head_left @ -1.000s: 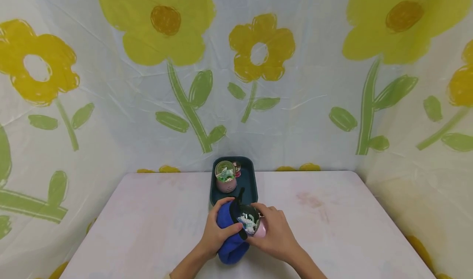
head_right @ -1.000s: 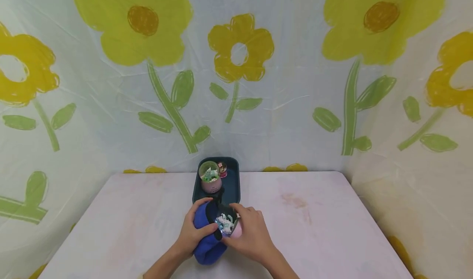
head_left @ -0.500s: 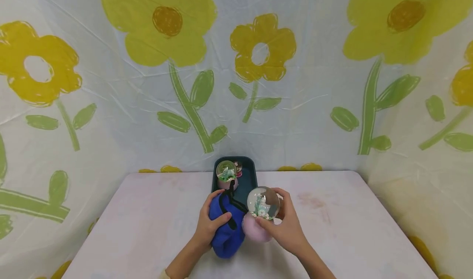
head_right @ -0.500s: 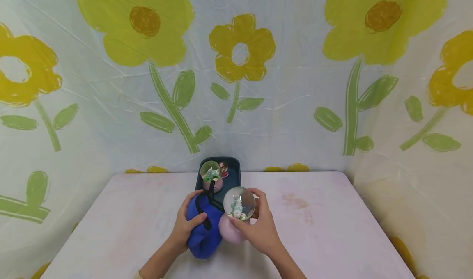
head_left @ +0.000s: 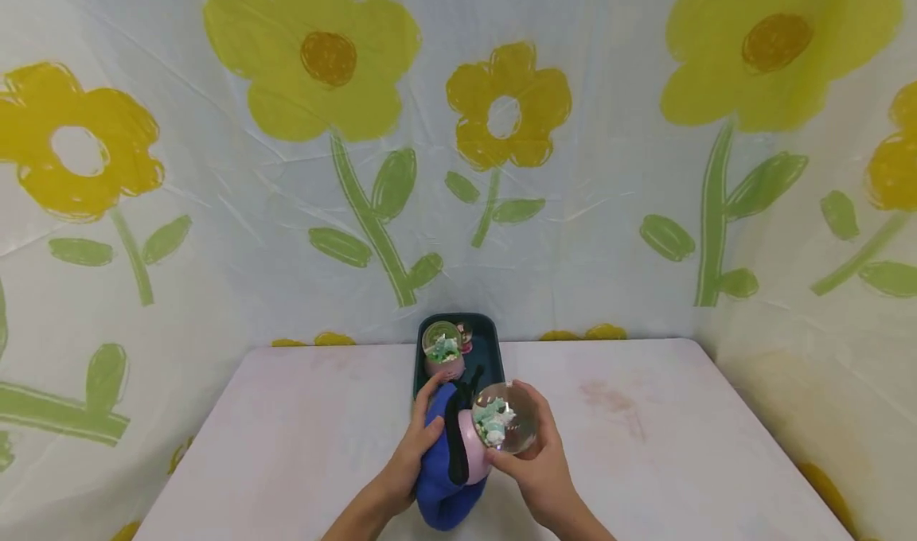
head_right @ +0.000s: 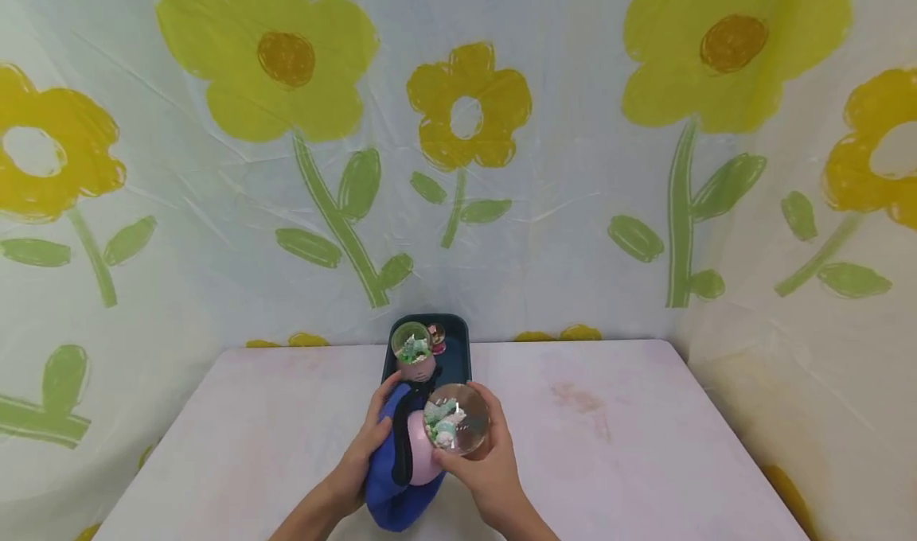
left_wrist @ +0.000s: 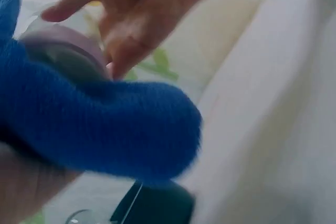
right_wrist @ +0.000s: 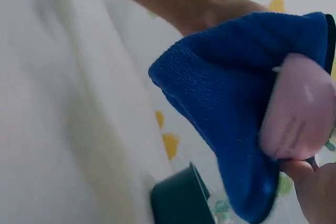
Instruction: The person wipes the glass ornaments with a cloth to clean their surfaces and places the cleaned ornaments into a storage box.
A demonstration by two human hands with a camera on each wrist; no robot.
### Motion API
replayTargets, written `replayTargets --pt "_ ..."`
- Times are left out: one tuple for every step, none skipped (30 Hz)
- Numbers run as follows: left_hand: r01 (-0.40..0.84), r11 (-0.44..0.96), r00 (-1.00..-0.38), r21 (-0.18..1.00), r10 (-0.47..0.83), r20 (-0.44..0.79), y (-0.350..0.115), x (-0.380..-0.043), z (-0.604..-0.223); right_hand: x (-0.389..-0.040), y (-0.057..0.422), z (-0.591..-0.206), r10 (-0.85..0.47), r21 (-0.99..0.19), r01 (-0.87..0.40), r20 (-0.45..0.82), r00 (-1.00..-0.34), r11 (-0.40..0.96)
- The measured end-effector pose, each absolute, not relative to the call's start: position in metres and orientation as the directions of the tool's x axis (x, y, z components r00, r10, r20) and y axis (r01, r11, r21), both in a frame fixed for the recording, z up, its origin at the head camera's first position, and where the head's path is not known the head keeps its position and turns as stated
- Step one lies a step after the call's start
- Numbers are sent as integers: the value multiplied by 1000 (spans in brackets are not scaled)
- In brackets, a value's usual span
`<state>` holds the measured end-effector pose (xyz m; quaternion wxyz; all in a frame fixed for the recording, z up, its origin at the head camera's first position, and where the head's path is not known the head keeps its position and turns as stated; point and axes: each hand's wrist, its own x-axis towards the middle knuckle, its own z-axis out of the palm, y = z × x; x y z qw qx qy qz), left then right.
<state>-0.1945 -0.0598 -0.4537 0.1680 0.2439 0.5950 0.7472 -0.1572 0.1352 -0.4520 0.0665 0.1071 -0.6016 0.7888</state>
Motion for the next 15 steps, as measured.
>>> replayTargets --pt "12 -255 -810 967 564 158 -60 -194 -455 -157 135 -453 -15 -927 -229 245 -970 -297" --pt "-23 -286 -799 958 581 155 -60 -193 -456 -156 134 -454 -12 -921 -226 242 -970 -319" --pt "-57 -315 -792 947 592 149 -59 -192 -457 -156 133 -455 -13 -917 -227 245 -969 -329" --pt "-92 -343 -788 935 599 142 -58 -192 -458 -156 132 -456 -18 -914 -234 254 -967 -331" --pt "-125 -368 -787 921 602 133 -56 -192 -460 -157 132 -457 -12 -913 -244 262 -965 -326" --pt "-166 -380 -791 910 603 107 -54 -192 -461 -158 131 -459 -1 -915 -253 267 -964 -314" --pt "-205 -388 -796 899 600 78 -52 -192 -463 -158 131 -460 8 -917 -257 268 -964 -306" --pt "-243 -390 -804 888 594 41 -50 -191 -465 -159 131 -461 15 -919 -256 264 -964 -301" --pt "-274 -393 -814 878 580 6 -48 -191 -467 -161 131 -463 19 -919 -257 263 -965 -299" --pt "-299 -394 -824 869 565 -27 -46 -190 -469 -162 132 -464 21 -921 -256 261 -965 -293" --pt "-317 -396 -834 862 548 -55 -45 -189 -470 -164 133 -465 19 -924 -251 257 -966 -289" --pt "-325 -402 -845 856 530 -73 -44 -188 -472 -165 134 -465 13 -931 -247 253 -967 -270" --pt "-318 -407 -855 856 513 -73 -43 -188 -472 -166 135 -466 5 -937 -250 257 -967 -245" --pt "-305 -411 -863 859 502 -66 -44 -189 -473 -167 136 -466 -4 -943 -262 269 -963 -207" --pt "-283 -406 -870 869 491 -54 -44 -189 -473 -168 138 -466 -5 -948 -283 286 -958 -147"
